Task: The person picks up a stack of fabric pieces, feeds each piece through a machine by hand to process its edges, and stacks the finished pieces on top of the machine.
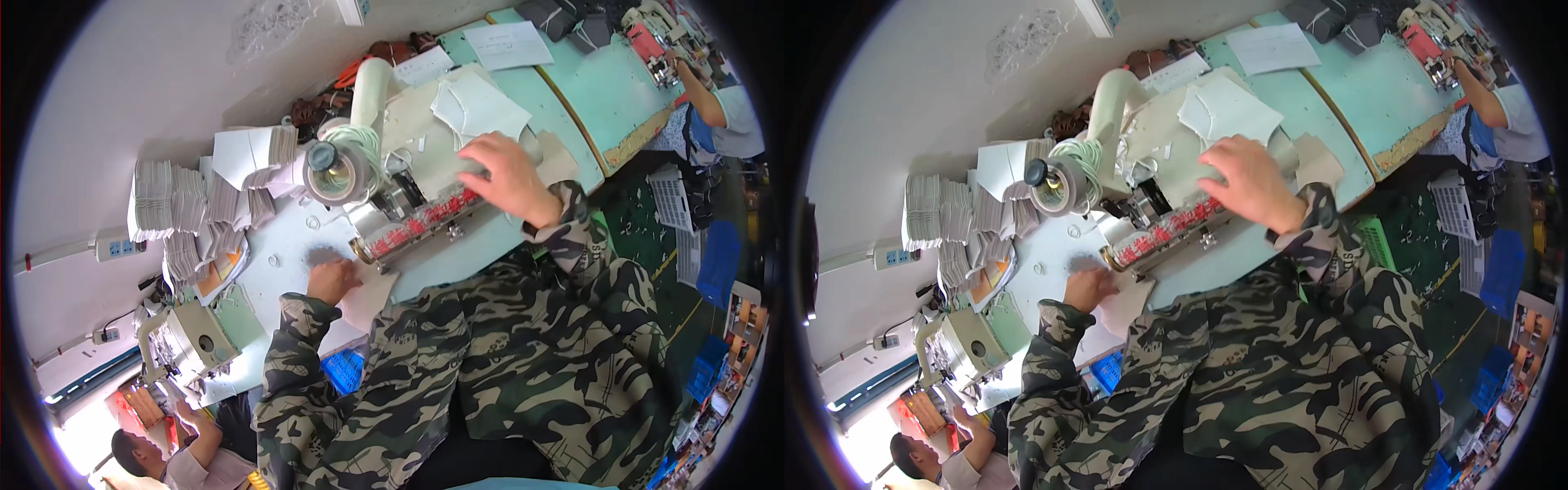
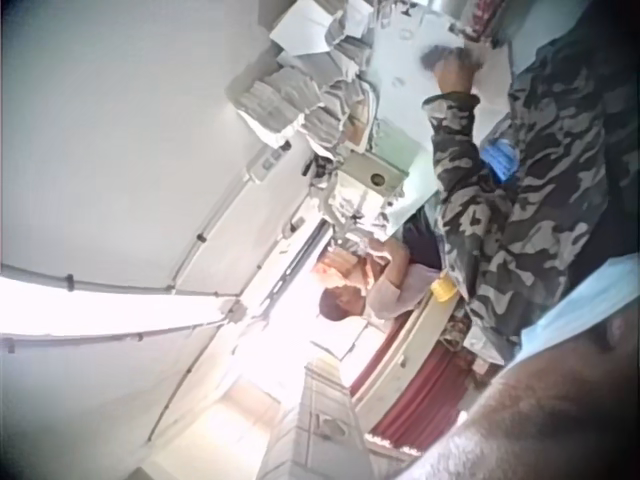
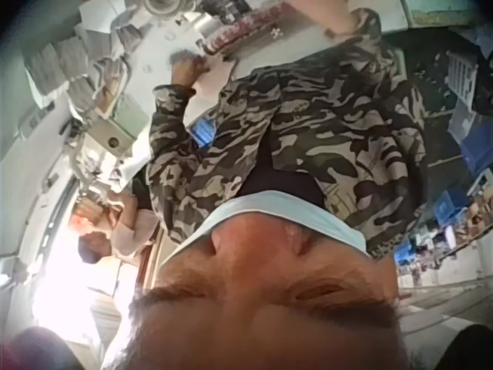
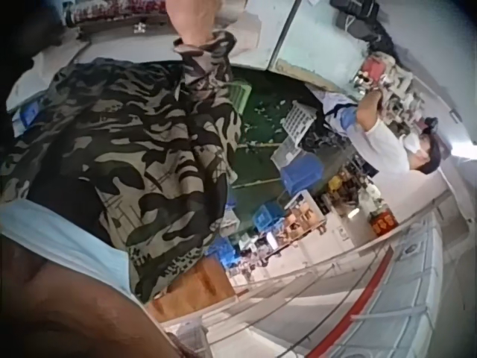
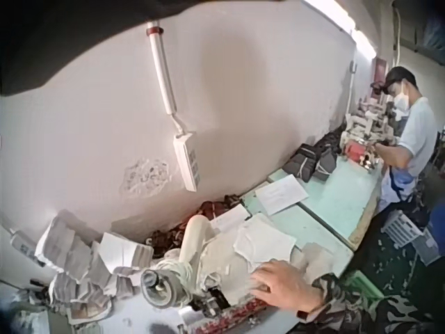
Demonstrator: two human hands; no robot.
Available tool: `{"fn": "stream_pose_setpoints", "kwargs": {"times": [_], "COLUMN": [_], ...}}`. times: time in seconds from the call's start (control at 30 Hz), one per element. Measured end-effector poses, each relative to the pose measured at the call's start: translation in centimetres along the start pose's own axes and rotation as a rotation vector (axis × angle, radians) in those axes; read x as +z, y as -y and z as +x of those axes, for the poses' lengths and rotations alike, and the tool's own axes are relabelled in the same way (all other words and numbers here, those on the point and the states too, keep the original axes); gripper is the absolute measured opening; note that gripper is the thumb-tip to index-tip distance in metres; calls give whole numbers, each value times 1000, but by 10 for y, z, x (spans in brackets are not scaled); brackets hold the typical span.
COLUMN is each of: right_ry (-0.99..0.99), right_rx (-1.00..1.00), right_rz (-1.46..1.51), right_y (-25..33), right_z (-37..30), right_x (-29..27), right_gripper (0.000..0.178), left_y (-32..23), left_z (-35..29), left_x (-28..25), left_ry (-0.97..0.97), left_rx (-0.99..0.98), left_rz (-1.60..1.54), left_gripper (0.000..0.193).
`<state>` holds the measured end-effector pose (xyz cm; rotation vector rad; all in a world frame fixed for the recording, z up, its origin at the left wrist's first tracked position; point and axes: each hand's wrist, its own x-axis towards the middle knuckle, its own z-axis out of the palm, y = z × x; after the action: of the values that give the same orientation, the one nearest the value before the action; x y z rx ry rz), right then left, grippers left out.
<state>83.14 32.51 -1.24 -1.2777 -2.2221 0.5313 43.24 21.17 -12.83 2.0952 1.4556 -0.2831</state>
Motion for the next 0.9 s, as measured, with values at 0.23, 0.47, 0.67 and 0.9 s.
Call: {"fn": "stream_pose_setpoints", "kwargs": {"times": [0.23, 0.47, 0.67, 0.9], "right_ry": [-374, -281, -291, -29], "right_rx": [4, 211, 73, 19], "right_rz": [-165, -316, -385, -112], "right_y": [0, -67, -73, 25], "right_z": [-3, 15, 3, -21], "right_x": [-2, -2, -15, 4], "right_gripper": [52, 72, 59, 60], "left_y": [-18, -39, -41, -22], "left_z": [-8, -8, -4, -9], "left_x": [6, -4, -7, -60], "left_ry": [-364, -264, -276, 162], "left_rx": [45, -21, -98, -23], "left_rz": [63, 114, 12, -386], "left_gripper": [40, 34, 30, 25]}}
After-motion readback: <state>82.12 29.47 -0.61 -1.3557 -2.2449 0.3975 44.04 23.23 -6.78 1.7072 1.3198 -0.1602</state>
